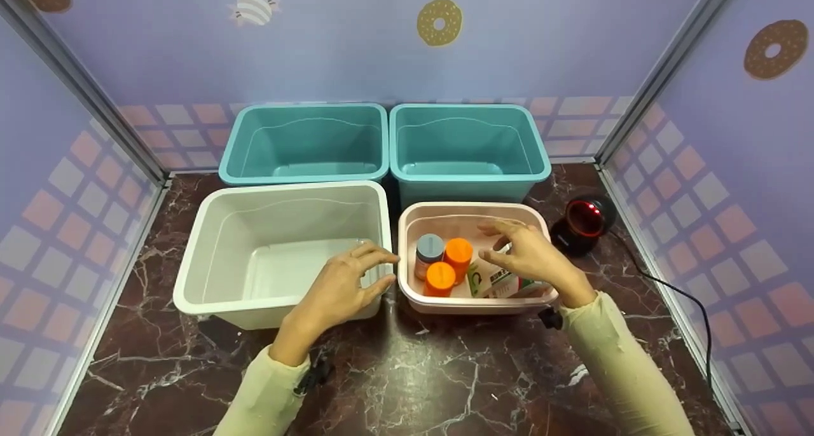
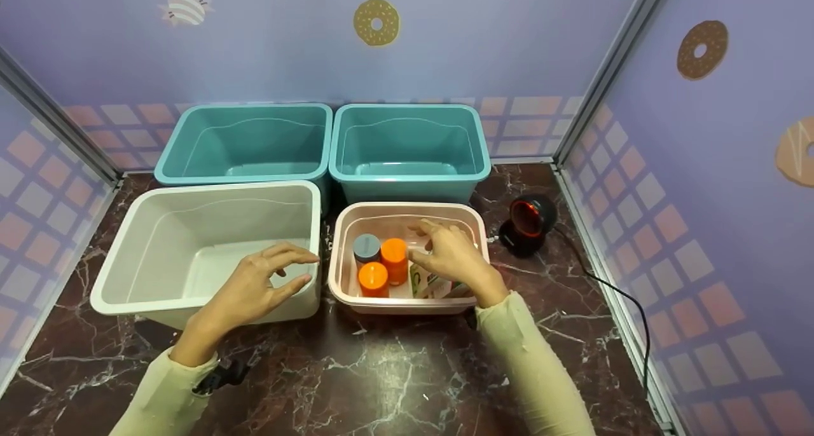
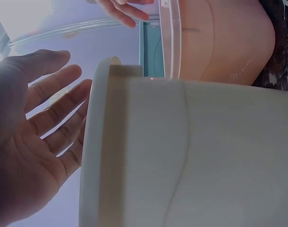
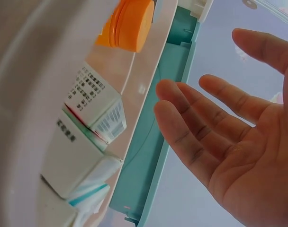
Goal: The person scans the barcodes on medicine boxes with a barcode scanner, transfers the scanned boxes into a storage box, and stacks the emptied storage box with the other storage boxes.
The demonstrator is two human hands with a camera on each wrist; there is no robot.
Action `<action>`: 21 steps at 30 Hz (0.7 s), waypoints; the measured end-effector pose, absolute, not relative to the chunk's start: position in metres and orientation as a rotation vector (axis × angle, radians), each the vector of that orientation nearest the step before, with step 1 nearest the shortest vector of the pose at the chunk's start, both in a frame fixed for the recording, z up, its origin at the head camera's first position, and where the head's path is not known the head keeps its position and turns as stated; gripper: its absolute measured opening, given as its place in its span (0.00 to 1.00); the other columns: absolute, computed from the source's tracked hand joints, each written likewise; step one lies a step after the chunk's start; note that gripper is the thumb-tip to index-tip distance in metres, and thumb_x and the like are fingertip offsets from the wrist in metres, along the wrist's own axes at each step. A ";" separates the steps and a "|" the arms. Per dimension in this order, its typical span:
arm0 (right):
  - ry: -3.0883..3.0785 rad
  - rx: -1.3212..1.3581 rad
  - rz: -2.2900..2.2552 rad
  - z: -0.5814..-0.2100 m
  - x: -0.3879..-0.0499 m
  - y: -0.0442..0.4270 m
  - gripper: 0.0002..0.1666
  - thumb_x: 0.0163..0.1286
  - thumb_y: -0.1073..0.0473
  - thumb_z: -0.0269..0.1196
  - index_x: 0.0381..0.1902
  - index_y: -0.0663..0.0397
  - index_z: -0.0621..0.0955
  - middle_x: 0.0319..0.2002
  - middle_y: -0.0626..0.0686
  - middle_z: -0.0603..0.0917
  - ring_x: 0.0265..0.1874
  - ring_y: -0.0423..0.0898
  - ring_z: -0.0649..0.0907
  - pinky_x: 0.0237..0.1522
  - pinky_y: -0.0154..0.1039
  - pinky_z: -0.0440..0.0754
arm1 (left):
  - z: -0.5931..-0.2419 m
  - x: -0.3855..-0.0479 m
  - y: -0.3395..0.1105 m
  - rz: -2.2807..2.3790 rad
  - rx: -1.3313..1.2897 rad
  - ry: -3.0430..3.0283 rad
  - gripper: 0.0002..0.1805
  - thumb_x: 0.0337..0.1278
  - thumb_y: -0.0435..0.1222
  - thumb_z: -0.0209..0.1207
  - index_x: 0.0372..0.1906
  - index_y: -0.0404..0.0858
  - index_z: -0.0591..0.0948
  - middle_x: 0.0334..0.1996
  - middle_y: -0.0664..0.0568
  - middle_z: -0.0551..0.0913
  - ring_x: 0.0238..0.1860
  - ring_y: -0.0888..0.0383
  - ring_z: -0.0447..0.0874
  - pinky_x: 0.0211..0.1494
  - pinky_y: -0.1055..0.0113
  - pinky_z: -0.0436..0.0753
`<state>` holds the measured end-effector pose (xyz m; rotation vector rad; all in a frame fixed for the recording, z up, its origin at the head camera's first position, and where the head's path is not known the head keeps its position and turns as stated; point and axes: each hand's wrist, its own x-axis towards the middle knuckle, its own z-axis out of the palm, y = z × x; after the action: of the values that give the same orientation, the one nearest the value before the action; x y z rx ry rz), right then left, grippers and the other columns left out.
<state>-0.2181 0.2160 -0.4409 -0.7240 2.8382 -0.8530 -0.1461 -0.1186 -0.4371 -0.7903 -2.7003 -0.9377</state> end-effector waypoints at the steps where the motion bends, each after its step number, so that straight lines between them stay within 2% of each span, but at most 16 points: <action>1: 2.833 -0.728 -0.857 -0.442 -0.218 0.215 0.31 0.64 0.53 0.69 0.64 0.53 0.78 0.56 0.55 0.85 0.39 0.47 0.87 0.39 0.40 0.83 | -0.438 -0.146 -0.118 -0.935 -0.791 -2.701 0.14 0.63 0.41 0.65 0.52 0.46 0.85 0.47 0.54 0.84 0.51 0.52 0.84 0.59 0.55 0.82; 13: 2.826 -0.782 -0.908 -0.445 -0.216 0.210 0.29 0.63 0.56 0.68 0.62 0.57 0.79 0.53 0.60 0.86 0.36 0.47 0.88 0.36 0.39 0.84 | -0.439 -0.143 -0.109 -0.995 -0.853 -2.686 0.14 0.64 0.40 0.64 0.53 0.44 0.85 0.49 0.54 0.85 0.48 0.54 0.82 0.61 0.56 0.81; 21: 2.839 -0.733 -0.905 -0.448 -0.213 0.208 0.28 0.63 0.55 0.68 0.61 0.54 0.80 0.52 0.58 0.87 0.37 0.47 0.88 0.37 0.39 0.84 | -0.440 -0.141 -0.103 -0.999 -0.899 -2.675 0.13 0.65 0.42 0.63 0.52 0.46 0.85 0.49 0.53 0.84 0.43 0.54 0.82 0.51 0.59 0.83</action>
<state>-0.2128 0.2077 -0.4476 -0.7333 2.8388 -0.9047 -0.1408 -0.1032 -0.4397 -0.8991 -2.6751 -0.9985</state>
